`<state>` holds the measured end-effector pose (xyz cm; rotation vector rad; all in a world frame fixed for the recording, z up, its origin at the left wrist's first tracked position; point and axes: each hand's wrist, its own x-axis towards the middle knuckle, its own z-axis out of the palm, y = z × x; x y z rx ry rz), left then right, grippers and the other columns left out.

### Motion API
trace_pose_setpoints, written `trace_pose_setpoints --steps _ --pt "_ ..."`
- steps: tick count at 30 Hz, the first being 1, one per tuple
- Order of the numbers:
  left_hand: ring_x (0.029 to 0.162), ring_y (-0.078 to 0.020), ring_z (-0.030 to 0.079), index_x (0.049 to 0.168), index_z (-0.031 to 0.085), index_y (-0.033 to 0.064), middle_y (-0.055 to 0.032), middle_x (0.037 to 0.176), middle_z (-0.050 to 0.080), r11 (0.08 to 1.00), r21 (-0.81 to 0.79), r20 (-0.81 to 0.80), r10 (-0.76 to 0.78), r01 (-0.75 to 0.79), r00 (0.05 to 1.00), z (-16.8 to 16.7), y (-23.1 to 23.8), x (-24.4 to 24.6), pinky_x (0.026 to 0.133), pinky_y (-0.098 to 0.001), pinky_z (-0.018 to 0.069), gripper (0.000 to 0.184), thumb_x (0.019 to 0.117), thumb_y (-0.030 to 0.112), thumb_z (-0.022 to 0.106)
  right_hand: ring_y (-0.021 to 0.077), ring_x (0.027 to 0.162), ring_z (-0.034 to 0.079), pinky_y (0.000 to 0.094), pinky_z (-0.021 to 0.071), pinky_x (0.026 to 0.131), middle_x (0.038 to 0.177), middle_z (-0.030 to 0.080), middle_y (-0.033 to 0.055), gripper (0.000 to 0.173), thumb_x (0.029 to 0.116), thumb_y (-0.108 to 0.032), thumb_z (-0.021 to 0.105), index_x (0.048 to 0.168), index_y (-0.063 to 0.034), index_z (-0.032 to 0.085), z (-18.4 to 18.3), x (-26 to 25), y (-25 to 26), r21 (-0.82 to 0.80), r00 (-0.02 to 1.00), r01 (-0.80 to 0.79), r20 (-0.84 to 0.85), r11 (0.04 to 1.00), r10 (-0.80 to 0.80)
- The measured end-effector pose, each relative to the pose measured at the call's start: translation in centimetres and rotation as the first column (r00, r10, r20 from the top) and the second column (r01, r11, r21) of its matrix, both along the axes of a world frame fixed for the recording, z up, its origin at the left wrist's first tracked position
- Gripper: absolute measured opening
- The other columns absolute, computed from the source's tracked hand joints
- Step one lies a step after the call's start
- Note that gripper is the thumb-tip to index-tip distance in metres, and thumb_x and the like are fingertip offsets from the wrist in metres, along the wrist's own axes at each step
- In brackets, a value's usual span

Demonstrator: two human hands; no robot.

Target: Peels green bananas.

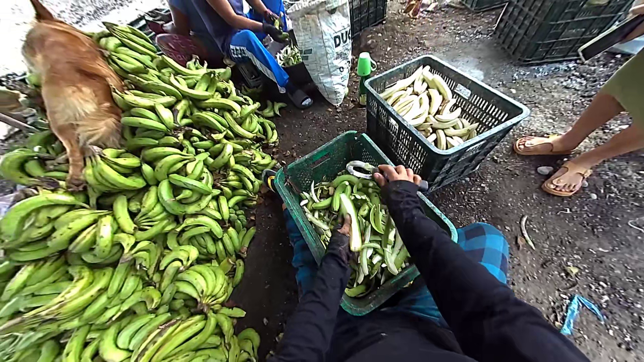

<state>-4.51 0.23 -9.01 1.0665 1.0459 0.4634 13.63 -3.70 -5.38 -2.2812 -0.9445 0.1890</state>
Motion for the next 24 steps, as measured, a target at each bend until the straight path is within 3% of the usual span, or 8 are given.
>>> trace_pose_setpoints --steps 3,7,9,11,14,17,21,24 --pt "0.135 -0.0286 0.051 0.159 0.015 -0.0045 -0.0297 0.150 0.044 0.875 0.443 -0.036 0.236 -0.197 0.971 -1.1 2.2 1.4 0.114 -0.0397 0.0403 0.058 0.1106 0.016 0.039 0.0497 0.127 0.055 0.0728 0.0341 0.107 0.130 0.066 0.0254 0.044 0.1051 -0.046 0.053 0.135 -0.0181 0.067 0.6 -4.4 -2.1 -0.117 0.986 -0.152 -0.091 0.981 0.142" --pt "0.138 -0.0290 0.049 0.162 0.011 0.0009 -0.0260 0.153 0.044 0.715 0.585 -0.007 0.476 -0.382 0.880 0.0 3.7 2.8 0.116 -0.0402 0.0382 0.064 0.1097 0.019 0.043 0.0466 0.131 0.054 0.0657 0.0330 0.111 0.135 0.063 0.0245 0.046 0.1072 -0.046 0.048 0.142 -0.0193 0.063 -0.8 -9.9 -5.8 -0.256 0.962 -0.083 -0.274 0.963 0.010" --pt "0.124 -0.0227 0.056 0.159 0.024 0.0043 -0.0222 0.143 0.053 0.841 0.444 0.088 0.304 -0.310 0.949 0.3 3.4 2.4 0.106 -0.0386 0.0461 0.054 0.1104 0.019 0.042 0.0489 0.130 0.053 0.0664 0.0326 0.111 0.134 0.063 0.0267 0.044 0.1067 -0.042 0.050 0.139 -0.0162 0.065 -0.6 -9.3 -5.3 -0.198 0.973 -0.053 -0.229 0.979 0.007" --pt "0.101 -0.0076 0.063 0.144 0.043 0.0076 -0.0090 0.121 0.063 0.948 0.316 0.181 -0.035 -0.025 0.983 0.6 2.8 1.2 0.085 -0.0251 0.0539 0.038 0.1073 0.017 0.040 0.0522 0.129 0.053 0.0700 0.0330 0.109 0.132 0.063 0.0294 0.043 0.1057 -0.041 0.054 0.137 -0.0147 0.067 -0.4 -6.2 -3.3 -0.126 0.989 -0.078 -0.132 0.989 0.061" --pt "0.139 -0.0156 0.047 0.158 0.025 -0.0032 -0.0216 0.156 0.042 0.818 0.370 0.006 -0.476 0.440 0.880 1.2 4.4 -0.1 0.116 -0.0306 0.0375 0.052 0.1089 0.011 0.035 0.0483 0.128 0.055 0.0688 0.0326 0.110 0.130 0.066 0.0257 0.043 0.1052 -0.046 0.054 0.134 -0.0174 0.069 1.1 -0.7 0.5 -0.178 0.976 -0.208 -0.094 0.962 0.194" --pt "0.136 -0.0205 0.051 0.157 0.027 -0.0035 -0.0249 0.152 0.045 0.765 0.407 -0.163 -0.478 0.500 0.863 1.3 5.6 -0.6 0.115 -0.0348 0.0390 0.053 0.1087 0.014 0.041 0.0429 0.131 0.055 0.0648 0.0327 0.112 0.133 0.066 0.0211 0.043 0.1045 -0.047 0.056 0.134 -0.0187 0.069 3.2 -0.6 1.8 -0.245 0.966 -0.255 -0.112 0.936 0.234" --pt "0.143 -0.0294 0.046 0.158 0.038 0.0098 -0.0187 0.153 0.049 0.518 0.309 -0.565 -0.574 0.798 0.592 3.0 6.1 -0.3 0.120 -0.0496 0.0320 0.053 0.1084 0.027 0.047 0.0461 0.135 0.052 0.0705 0.0321 0.110 0.139 0.062 0.0228 0.046 0.1049 -0.050 0.053 0.139 -0.0216 0.065 1.2 0.7 1.4 -0.263 0.984 -0.113 -0.165 0.958 0.071" --pt "0.141 -0.0305 0.047 0.157 0.031 0.0003 -0.0252 0.152 0.046 0.858 0.299 -0.324 -0.320 0.418 0.890 -0.2 5.9 0.0 0.119 -0.0460 0.0353 0.052 0.1119 0.024 0.038 0.0471 0.134 0.051 0.0697 0.0324 0.109 0.140 0.060 0.0241 0.047 0.1049 -0.050 0.053 0.142 -0.0219 0.062 0.8 1.7 0.5 -0.240 0.983 -0.018 -0.184 0.971 -0.028"
